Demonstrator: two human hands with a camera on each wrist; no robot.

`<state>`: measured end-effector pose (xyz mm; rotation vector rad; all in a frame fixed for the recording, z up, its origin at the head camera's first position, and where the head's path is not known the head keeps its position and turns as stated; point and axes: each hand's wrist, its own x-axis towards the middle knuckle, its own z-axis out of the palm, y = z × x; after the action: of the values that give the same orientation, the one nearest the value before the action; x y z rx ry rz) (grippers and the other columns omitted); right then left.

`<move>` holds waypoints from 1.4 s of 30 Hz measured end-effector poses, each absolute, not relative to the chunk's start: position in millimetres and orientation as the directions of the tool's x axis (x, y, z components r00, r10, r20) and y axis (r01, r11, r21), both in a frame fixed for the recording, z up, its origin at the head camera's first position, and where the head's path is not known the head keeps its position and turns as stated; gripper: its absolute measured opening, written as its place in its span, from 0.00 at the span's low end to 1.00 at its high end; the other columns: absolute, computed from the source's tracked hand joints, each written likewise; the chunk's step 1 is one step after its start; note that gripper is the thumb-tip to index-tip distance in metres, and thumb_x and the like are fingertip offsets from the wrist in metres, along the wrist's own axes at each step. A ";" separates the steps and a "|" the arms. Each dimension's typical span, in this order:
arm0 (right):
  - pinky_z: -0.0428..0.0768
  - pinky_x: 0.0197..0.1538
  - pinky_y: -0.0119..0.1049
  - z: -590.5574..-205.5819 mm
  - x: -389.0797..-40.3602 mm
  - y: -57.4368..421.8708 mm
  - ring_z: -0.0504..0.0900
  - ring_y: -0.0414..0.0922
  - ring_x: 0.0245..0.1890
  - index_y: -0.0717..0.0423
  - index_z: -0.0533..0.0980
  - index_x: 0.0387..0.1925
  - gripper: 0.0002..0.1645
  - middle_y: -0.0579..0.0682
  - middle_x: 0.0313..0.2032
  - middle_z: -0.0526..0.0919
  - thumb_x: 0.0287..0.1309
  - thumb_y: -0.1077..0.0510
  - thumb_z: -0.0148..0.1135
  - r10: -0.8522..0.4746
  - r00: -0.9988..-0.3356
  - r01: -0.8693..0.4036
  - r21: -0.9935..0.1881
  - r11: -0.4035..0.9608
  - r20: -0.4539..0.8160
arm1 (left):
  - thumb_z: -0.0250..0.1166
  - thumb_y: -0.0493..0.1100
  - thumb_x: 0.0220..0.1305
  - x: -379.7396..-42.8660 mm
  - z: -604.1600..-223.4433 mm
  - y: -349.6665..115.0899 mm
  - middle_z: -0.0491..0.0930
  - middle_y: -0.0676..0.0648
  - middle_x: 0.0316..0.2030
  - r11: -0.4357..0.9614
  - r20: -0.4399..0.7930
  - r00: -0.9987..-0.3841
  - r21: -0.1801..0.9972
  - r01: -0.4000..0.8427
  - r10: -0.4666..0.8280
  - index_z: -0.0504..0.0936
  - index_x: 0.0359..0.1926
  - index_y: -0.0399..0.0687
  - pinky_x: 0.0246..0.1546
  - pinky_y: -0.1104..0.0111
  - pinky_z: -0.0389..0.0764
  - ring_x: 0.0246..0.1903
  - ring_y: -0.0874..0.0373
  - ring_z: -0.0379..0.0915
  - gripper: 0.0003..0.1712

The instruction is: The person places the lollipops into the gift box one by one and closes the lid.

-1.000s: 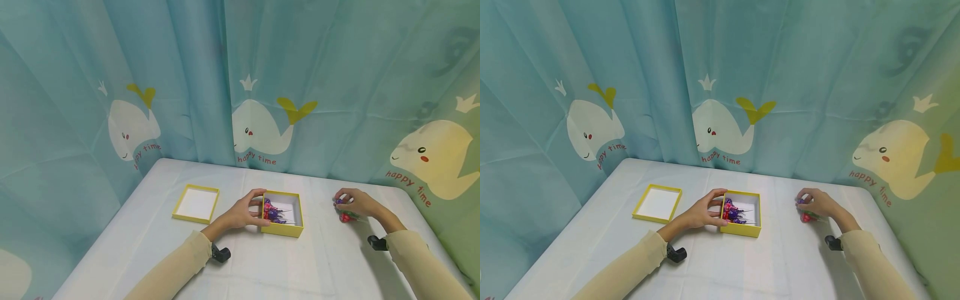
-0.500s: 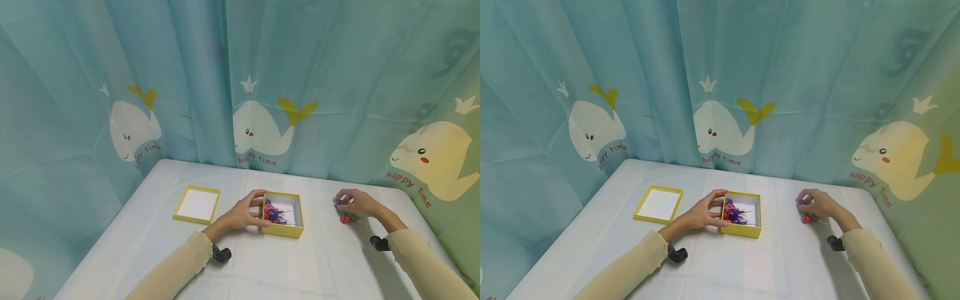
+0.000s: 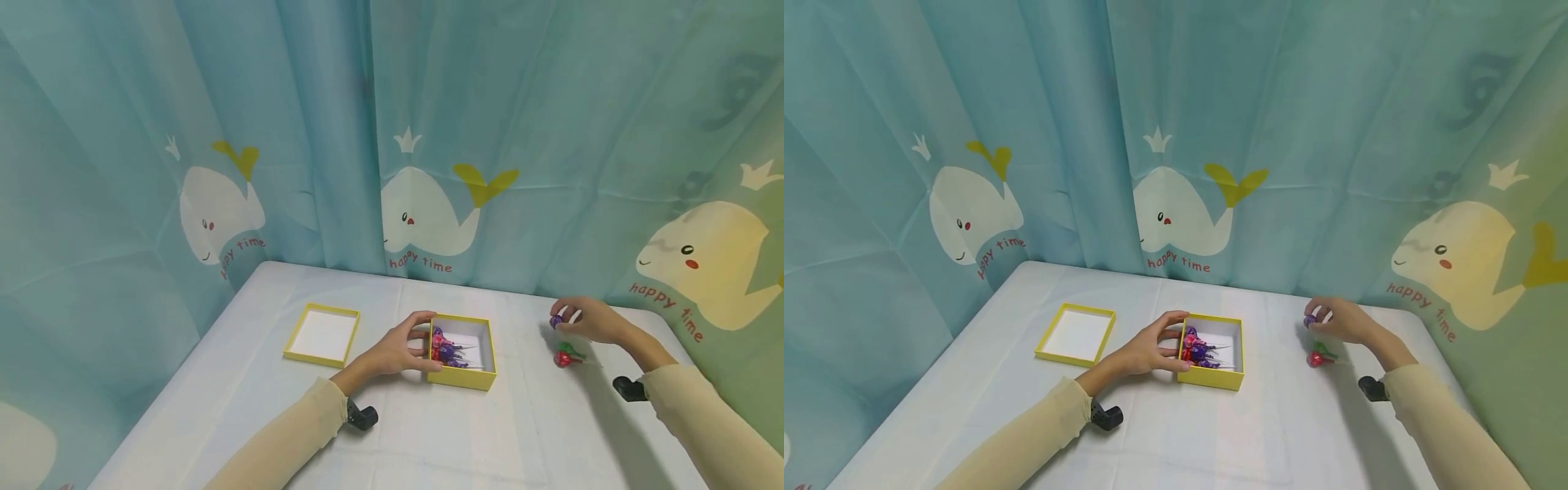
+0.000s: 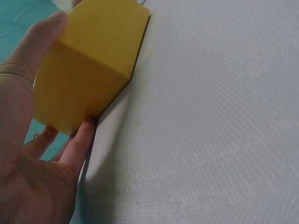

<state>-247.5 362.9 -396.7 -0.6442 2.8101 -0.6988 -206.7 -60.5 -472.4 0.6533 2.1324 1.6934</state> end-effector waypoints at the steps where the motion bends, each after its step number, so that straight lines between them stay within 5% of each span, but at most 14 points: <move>1: 0.81 0.31 0.33 -392.3 -247.6 361.9 0.80 0.44 0.34 0.59 0.80 0.46 0.13 0.48 0.36 0.83 0.60 0.62 0.71 -0.456 -0.888 -0.373 -0.488 0.789 -0.059 | 0.81 0.41 0.54 -206.4 -472.0 -60.4 0.57 0.45 0.77 0.187 0.019 -0.838 0.972 0.144 0.545 0.60 0.77 0.59 0.60 0.65 0.80 0.71 0.47 0.64 0.55; 19: 0.83 0.30 0.34 -324.7 -239.5 338.6 0.85 0.44 0.36 0.58 0.80 0.48 0.13 0.48 0.36 0.83 0.62 0.63 0.70 -0.541 -0.839 -0.492 -0.492 0.718 0.049 | 0.82 0.41 0.54 -204.7 -472.8 -60.1 0.58 0.46 0.77 0.182 0.011 -0.846 0.975 0.127 0.534 0.61 0.76 0.64 0.60 0.65 0.80 0.71 0.48 0.64 0.54; 42: 0.84 0.34 0.34 -312.0 -231.3 290.3 0.84 0.42 0.36 0.48 0.83 0.47 0.12 0.45 0.38 0.82 0.62 0.59 0.72 -0.589 -0.807 -0.529 -0.502 0.684 0.048 | 0.82 0.41 0.53 -204.2 -472.4 -60.8 0.57 0.45 0.77 0.176 0.019 -0.844 0.975 0.134 0.536 0.61 0.76 0.63 0.60 0.65 0.81 0.71 0.47 0.64 0.54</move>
<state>-231.3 290.3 -312.0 -0.9246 2.7738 -0.7714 -204.2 -60.8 -472.4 0.6368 2.1297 1.7121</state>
